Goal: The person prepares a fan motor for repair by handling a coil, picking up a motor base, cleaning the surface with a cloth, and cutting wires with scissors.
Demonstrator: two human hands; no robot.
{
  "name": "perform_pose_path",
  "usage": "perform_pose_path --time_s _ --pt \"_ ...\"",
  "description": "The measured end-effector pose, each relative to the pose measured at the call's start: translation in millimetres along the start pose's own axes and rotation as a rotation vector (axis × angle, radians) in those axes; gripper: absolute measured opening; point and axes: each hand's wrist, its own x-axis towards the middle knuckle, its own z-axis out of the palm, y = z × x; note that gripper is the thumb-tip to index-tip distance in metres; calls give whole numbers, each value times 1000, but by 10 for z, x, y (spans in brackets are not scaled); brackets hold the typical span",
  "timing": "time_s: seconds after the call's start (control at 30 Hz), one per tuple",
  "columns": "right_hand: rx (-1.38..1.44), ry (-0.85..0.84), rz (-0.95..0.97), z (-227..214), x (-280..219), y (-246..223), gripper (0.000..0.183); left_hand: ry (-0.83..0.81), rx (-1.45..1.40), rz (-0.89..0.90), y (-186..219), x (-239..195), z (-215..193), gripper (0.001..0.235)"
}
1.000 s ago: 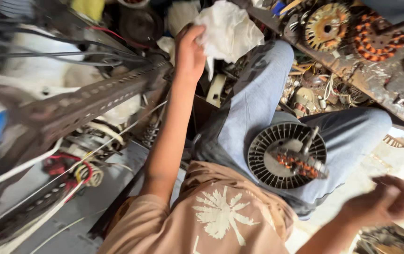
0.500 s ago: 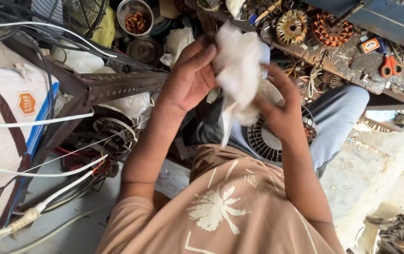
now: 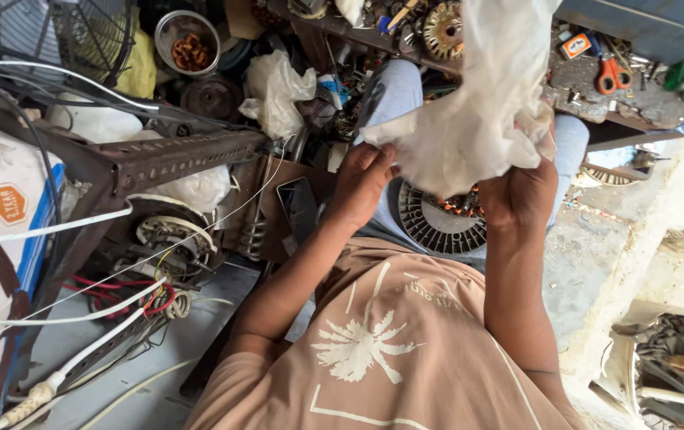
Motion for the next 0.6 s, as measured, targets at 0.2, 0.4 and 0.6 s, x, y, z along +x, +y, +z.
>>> perform_pose_path --time_s 0.2,0.4,0.6 --pt "-645 -121 -427 -795 -167 -400 44 210 -18 164 322 -75 219 17" --pt "-1085 -110 -535 -820 -563 -648 61 237 185 249 540 -115 345 18" --pt "-1104 -315 -579 -135 -668 -911 83 105 429 124 666 -224 312 19"
